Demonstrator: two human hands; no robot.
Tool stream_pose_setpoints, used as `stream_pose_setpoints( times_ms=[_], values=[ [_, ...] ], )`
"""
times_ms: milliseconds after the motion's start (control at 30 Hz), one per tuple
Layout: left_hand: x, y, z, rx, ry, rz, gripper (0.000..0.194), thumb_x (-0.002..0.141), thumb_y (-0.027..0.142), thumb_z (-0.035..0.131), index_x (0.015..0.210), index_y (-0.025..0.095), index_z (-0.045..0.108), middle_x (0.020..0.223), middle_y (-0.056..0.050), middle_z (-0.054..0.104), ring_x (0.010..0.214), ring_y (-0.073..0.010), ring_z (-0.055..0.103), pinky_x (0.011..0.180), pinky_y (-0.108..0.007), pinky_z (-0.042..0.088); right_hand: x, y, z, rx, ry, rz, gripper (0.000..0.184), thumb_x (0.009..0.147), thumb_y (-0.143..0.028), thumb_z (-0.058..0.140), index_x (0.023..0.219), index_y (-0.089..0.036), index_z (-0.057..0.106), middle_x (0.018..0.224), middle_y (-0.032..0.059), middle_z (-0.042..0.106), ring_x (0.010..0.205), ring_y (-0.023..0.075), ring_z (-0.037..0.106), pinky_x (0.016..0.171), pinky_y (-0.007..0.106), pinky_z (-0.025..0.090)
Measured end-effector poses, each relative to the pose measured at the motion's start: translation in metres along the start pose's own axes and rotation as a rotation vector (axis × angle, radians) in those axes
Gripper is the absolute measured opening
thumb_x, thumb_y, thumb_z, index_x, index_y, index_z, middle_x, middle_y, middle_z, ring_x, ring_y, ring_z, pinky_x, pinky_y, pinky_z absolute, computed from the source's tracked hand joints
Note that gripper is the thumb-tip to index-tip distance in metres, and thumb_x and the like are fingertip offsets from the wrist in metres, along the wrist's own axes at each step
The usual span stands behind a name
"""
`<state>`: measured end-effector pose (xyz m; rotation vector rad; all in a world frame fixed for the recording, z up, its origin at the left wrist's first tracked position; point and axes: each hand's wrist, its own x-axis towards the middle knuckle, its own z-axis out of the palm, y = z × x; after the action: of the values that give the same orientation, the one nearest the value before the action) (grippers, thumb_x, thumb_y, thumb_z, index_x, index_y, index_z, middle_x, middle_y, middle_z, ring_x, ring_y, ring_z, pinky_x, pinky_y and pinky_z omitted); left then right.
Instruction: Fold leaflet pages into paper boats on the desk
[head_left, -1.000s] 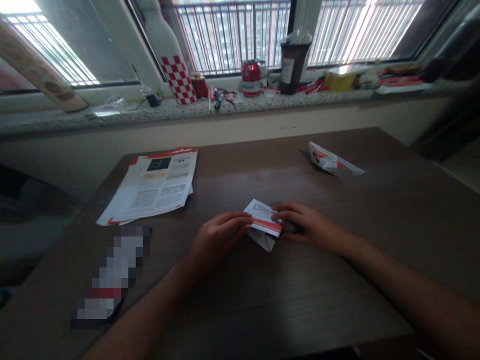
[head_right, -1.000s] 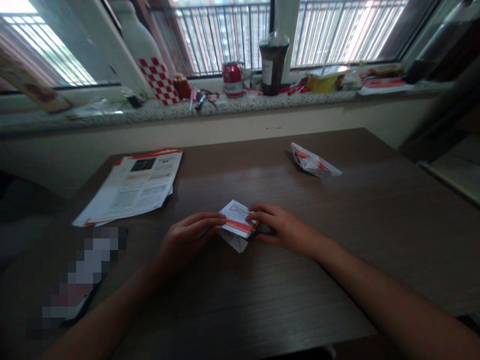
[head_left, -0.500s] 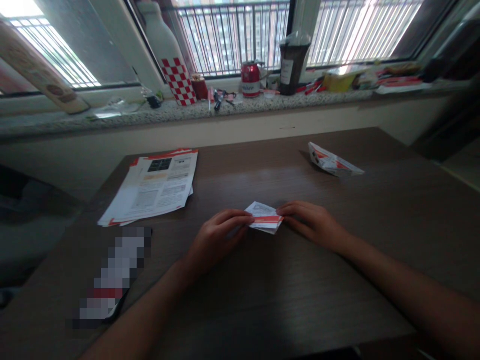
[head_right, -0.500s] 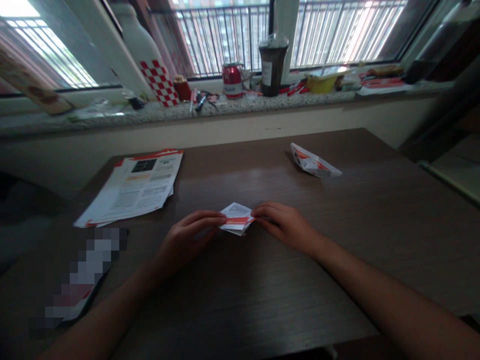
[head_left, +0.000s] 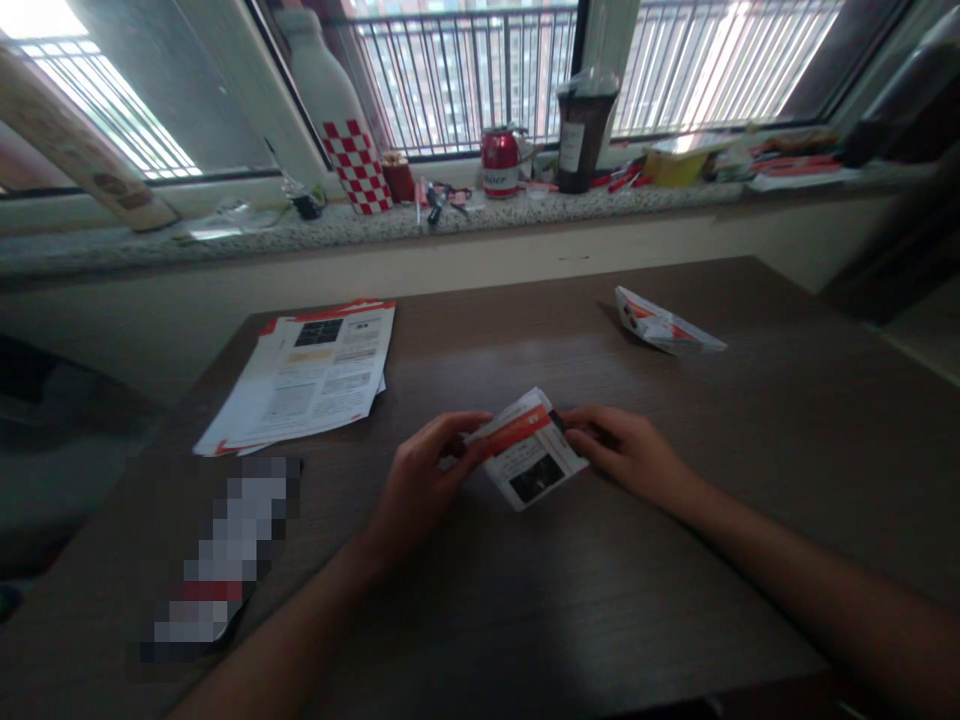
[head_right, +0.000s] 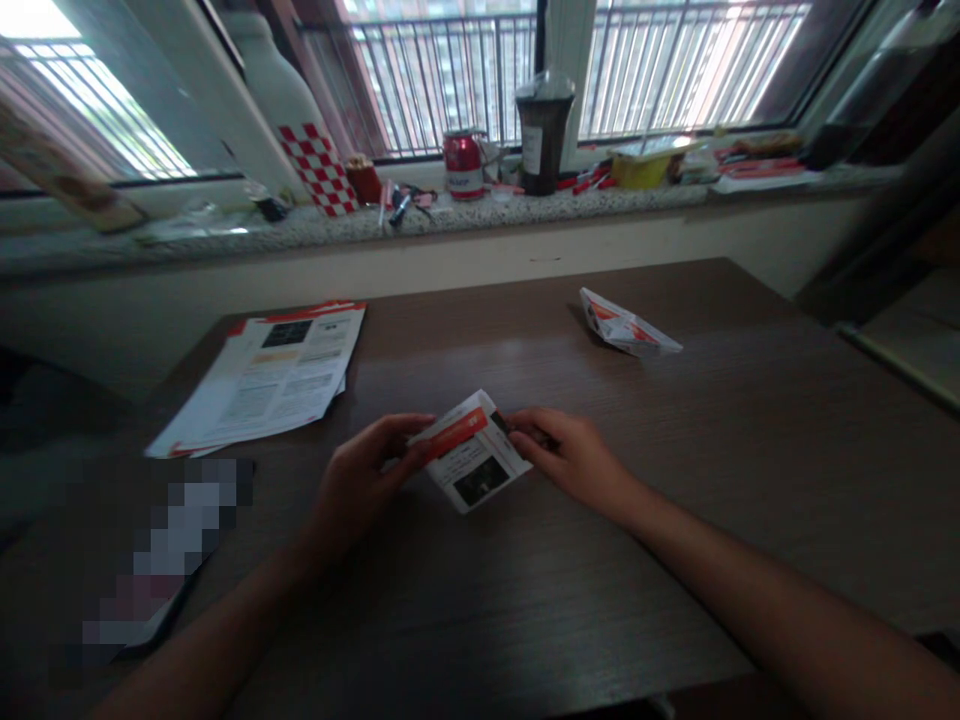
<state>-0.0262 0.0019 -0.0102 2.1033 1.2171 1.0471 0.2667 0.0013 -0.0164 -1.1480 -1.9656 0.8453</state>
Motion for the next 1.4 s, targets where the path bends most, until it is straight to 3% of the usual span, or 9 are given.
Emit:
stream_pose_setpoints(
  times_ms=[133,233,433,600,1000,1400],
  values=[
    [0.003,-0.005,0.003,0.059,-0.087,0.024,0.015,0.1,0.023,0.066,0.114,0.022,0.071,0.1,-0.003,0.07,0.075,-0.0133,0.068,0.069,-0.026,0.059,0.003,0.01,0.003,0.004,-0.024,0.037,0.034,0.1,-0.032,0.063,0.133,-0.024,0.067,0.087,0.0012,0.073,0.071,0.0153,0.067,0.063,0.026,0.054],
    [0.004,-0.008,0.006,0.103,-0.152,0.075,0.015,0.102,0.023,0.063,0.113,0.023,0.072,0.107,-0.005,0.069,0.088,-0.0175,0.07,0.077,-0.031,0.06,0.004,0.012,0.004,-0.108,-0.045,-0.005,0.032,0.1,-0.028,0.062,0.132,-0.025,0.067,0.087,0.0014,0.072,0.071,0.0154,0.066,0.065,0.027,0.053],
    [0.003,-0.017,0.014,0.199,-0.218,0.171,0.024,0.102,0.019,0.062,0.124,0.025,0.071,0.125,-0.008,0.066,0.111,-0.0241,0.067,0.095,-0.043,0.058,0.004,0.013,0.008,-0.225,-0.073,-0.115,0.025,0.104,-0.025,0.058,0.127,-0.023,0.068,0.109,0.0075,0.073,0.099,0.0215,0.07,0.088,0.036,0.055],
    [0.002,-0.018,0.015,0.252,-0.241,0.217,0.024,0.101,0.017,0.064,0.123,0.025,0.071,0.121,-0.008,0.069,0.109,-0.0251,0.066,0.094,-0.045,0.057,0.005,0.012,0.01,-0.266,-0.064,-0.131,0.024,0.105,-0.022,0.054,0.125,-0.021,0.068,0.107,0.0094,0.07,0.099,0.0227,0.069,0.087,0.038,0.057],
    [0.004,-0.001,0.028,0.321,-0.238,0.091,0.032,0.095,0.028,0.075,0.125,0.022,0.066,0.115,-0.008,0.066,0.105,-0.0271,0.064,0.09,-0.042,0.055,0.007,0.008,0.024,-0.359,-0.06,-0.147,0.032,0.1,-0.031,0.066,0.13,-0.02,0.067,0.116,0.0121,0.067,0.103,0.027,0.066,0.09,0.045,0.056],
    [0.006,0.005,0.028,0.234,-0.178,-0.018,0.019,0.099,0.019,0.063,0.117,0.022,0.067,0.109,-0.006,0.071,0.098,-0.0231,0.069,0.082,-0.034,0.054,0.008,0.013,0.03,-0.392,-0.015,-0.224,0.026,0.095,-0.026,0.072,0.121,-0.021,0.07,0.117,0.0121,0.069,0.107,0.0279,0.066,0.091,0.045,0.056]
  ],
)
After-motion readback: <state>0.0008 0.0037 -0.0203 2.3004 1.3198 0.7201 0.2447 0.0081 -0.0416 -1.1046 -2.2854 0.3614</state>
